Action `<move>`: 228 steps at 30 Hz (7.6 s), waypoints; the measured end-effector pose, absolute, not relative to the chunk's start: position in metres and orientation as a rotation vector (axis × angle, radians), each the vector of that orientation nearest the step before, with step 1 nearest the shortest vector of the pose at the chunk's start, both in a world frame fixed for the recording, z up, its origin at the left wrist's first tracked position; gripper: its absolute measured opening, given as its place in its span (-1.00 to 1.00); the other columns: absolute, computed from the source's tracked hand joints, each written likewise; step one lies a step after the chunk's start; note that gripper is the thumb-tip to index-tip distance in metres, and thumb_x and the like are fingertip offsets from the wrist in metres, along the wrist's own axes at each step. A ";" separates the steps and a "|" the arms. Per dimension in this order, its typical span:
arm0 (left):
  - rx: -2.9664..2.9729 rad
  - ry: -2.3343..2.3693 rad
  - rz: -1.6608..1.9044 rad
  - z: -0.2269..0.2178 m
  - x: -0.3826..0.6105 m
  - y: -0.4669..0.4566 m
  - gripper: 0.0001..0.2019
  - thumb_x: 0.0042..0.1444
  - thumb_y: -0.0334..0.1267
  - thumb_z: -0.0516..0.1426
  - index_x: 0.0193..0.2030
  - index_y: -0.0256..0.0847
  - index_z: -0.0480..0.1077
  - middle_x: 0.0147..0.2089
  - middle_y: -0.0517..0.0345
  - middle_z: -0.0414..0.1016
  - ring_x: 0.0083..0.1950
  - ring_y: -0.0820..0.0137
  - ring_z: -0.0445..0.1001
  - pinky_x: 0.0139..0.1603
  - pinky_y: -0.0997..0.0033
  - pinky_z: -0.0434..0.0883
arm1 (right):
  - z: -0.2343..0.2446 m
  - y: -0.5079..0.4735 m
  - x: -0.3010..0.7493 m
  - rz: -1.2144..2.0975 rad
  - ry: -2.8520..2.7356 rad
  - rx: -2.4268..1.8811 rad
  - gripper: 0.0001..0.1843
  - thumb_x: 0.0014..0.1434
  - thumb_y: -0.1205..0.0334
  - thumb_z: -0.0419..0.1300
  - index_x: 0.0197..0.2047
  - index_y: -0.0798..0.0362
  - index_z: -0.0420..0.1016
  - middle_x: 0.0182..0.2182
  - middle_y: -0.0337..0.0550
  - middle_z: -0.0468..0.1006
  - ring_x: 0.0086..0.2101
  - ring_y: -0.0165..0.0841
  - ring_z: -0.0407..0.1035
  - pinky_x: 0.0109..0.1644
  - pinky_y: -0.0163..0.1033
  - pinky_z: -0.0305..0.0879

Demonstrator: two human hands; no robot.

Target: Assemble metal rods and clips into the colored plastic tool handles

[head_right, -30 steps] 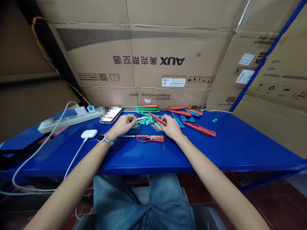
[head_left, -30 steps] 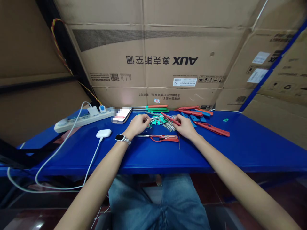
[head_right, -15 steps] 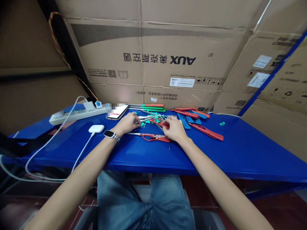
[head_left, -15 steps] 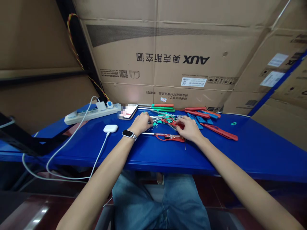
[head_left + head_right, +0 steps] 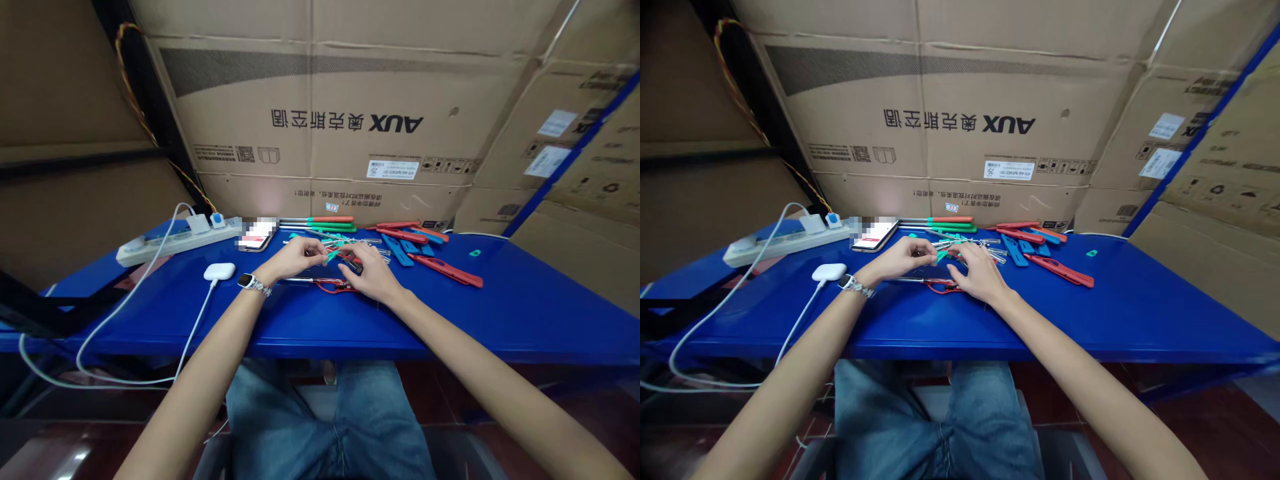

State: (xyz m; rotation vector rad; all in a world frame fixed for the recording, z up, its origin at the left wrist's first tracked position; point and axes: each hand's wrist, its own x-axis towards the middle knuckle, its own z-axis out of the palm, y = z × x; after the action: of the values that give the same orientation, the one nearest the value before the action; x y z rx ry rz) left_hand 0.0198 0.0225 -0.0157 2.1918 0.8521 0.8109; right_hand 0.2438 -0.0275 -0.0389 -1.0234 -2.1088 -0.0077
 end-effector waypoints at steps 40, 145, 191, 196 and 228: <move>2.433 0.853 0.573 -0.011 0.012 0.015 -0.82 0.16 -0.21 0.22 -0.20 -0.25 0.61 -0.20 0.05 0.63 -0.21 0.34 0.53 -0.19 0.41 0.39 | -0.039 -0.034 0.264 0.154 -2.401 -1.283 -0.54 0.31 0.00 0.13 0.23 -0.08 0.33 0.15 0.02 0.38 0.15 -0.05 0.20 0.22 0.18 0.12; 2.936 0.976 0.539 -0.038 0.039 -0.027 -0.59 0.34 0.05 0.03 0.12 -0.14 0.47 -0.01 -0.01 0.45 0.02 0.18 0.42 0.07 0.17 0.37 | -0.048 -0.051 0.275 0.098 -2.242 -1.266 -0.92 0.25 0.23 0.22 -0.29 0.02 0.49 -0.29 -0.14 0.52 -0.19 -0.23 0.36 0.01 -0.06 0.23; 2.603 0.820 1.186 -0.009 0.021 0.000 -0.71 0.24 -0.16 0.17 0.08 -0.15 0.42 0.04 0.02 0.42 0.12 0.24 0.42 0.16 0.15 0.41 | -0.021 -0.008 0.268 0.244 -2.190 -1.136 -0.68 0.35 0.21 -0.02 -0.14 0.07 0.56 -0.37 -0.14 0.59 -0.42 -0.34 0.36 -0.32 -0.25 0.14; 2.746 0.761 1.106 -0.008 0.028 -0.013 -0.51 0.15 -0.06 0.28 0.19 -0.10 0.36 0.15 -0.02 0.35 0.21 0.16 0.34 0.23 0.07 0.36 | -0.023 -0.020 0.266 0.328 -2.116 -1.105 -0.68 0.31 0.20 -0.01 -0.22 0.09 0.57 -0.49 -0.20 0.51 -0.49 -0.37 0.29 -0.37 -0.26 0.12; 2.469 0.865 0.735 -0.014 0.016 -0.006 -0.60 0.31 0.01 0.02 -0.24 -0.25 0.54 -0.25 0.08 0.58 -0.20 0.30 0.47 -0.11 0.28 0.36 | -0.034 -0.029 0.273 0.360 -2.449 -1.041 -0.66 0.09 0.03 0.40 -0.09 -0.01 0.60 -0.26 -0.17 0.44 -0.23 -0.29 0.37 -0.12 -0.19 0.28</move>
State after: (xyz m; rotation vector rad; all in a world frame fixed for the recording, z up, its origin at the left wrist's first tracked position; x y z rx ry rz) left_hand 0.0159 -0.0063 -0.0137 2.4687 0.8651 0.7353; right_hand 0.2735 -0.0290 -0.0341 -1.0410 -2.4487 0.3599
